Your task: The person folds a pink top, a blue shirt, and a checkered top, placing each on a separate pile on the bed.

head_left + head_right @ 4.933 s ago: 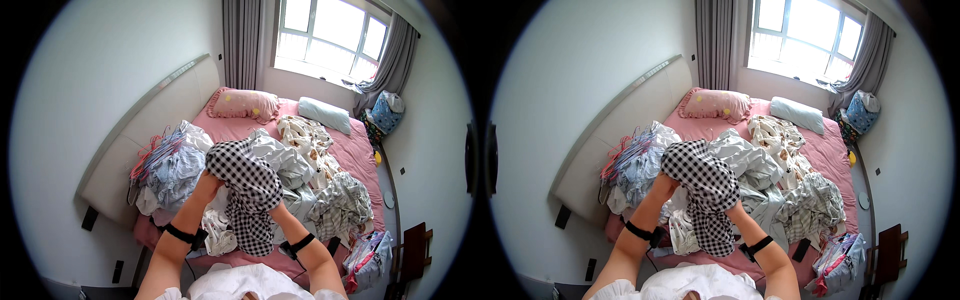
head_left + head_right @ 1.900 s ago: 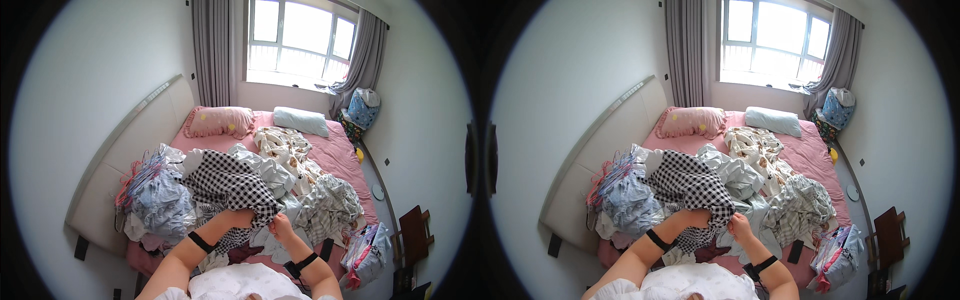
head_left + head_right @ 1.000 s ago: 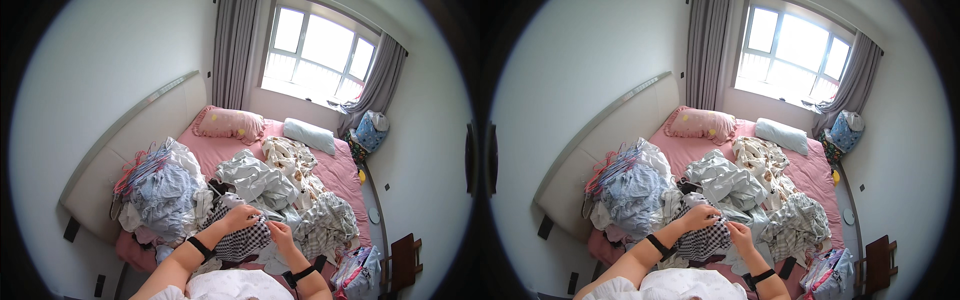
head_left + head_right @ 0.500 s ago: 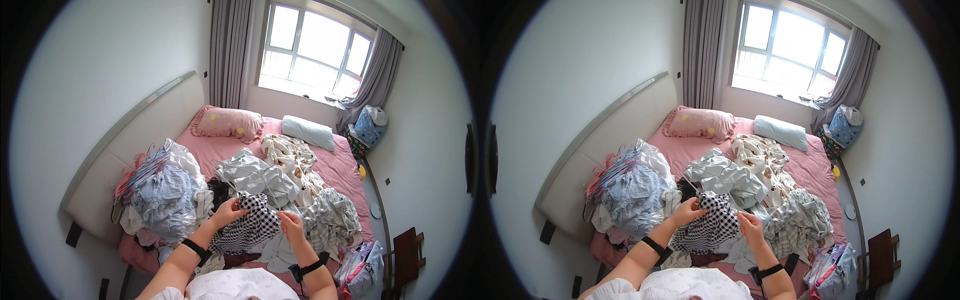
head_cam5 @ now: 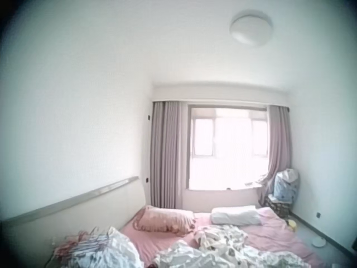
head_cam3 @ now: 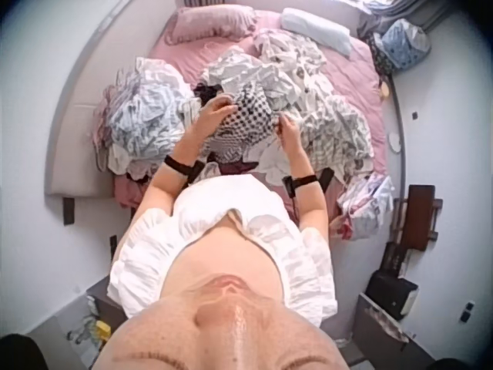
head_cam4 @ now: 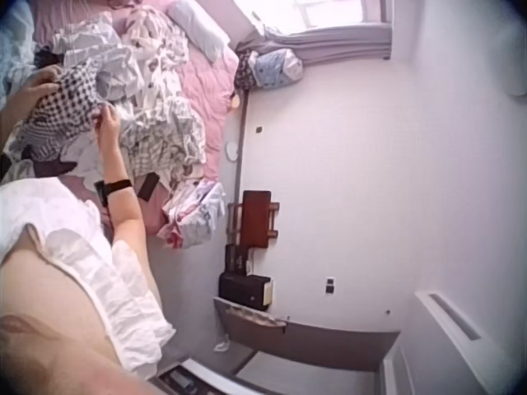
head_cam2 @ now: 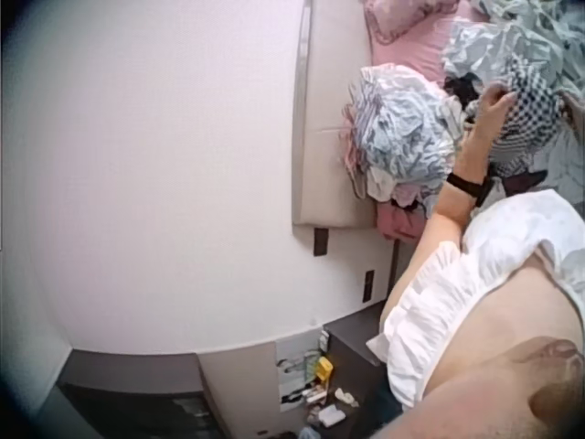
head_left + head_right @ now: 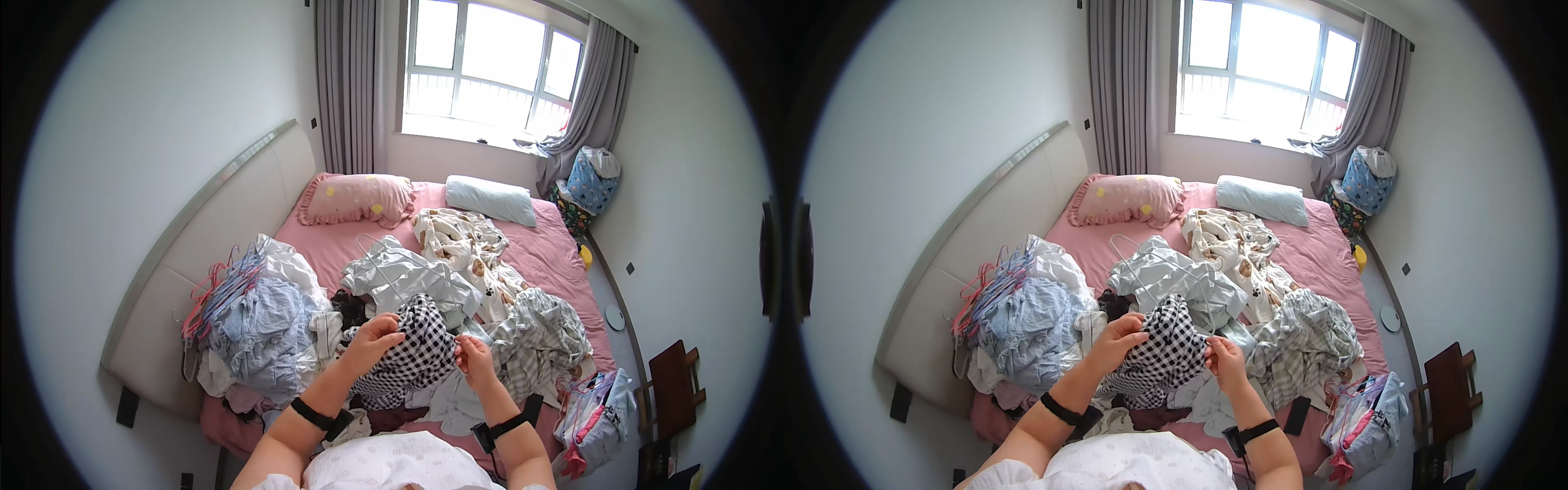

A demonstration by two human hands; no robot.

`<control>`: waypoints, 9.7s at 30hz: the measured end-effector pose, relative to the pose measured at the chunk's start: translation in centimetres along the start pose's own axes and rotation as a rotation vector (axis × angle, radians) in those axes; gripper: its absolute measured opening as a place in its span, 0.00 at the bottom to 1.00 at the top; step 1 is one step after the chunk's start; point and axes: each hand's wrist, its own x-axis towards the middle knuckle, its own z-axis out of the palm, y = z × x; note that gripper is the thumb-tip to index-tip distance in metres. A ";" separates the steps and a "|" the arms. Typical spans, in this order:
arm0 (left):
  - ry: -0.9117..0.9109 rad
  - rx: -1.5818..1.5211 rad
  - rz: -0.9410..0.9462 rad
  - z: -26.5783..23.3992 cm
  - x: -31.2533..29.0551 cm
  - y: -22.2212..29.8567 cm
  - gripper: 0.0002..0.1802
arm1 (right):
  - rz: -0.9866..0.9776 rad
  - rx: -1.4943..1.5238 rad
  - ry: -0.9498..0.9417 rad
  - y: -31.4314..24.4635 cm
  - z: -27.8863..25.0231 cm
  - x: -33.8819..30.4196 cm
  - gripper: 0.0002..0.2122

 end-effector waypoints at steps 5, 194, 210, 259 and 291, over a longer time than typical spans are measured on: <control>0.194 -0.177 -0.774 1.2 -1.1 -3.3 0.17 | -0.116 -0.181 -0.112 -1.2 3.0 0.1 0.11; -0.855 0.725 -0.649 37.7 6.2 -30.6 0.14 | 0.695 -1.115 1.119 17.0 -43.7 -2.2 0.39; -0.796 0.743 -0.669 36.6 5.8 -30.4 0.14 | 0.605 -1.070 1.229 16.7 -47.2 -0.5 0.36; 0.313 0.766 -0.761 -24.3 -14.3 -8.5 0.20 | 0.690 -0.472 -0.490 22.8 25.2 10.3 0.31; 0.886 1.065 -0.307 -39.9 -13.8 -6.0 0.12 | 0.122 -1.071 0.049 13.3 11.3 4.3 0.21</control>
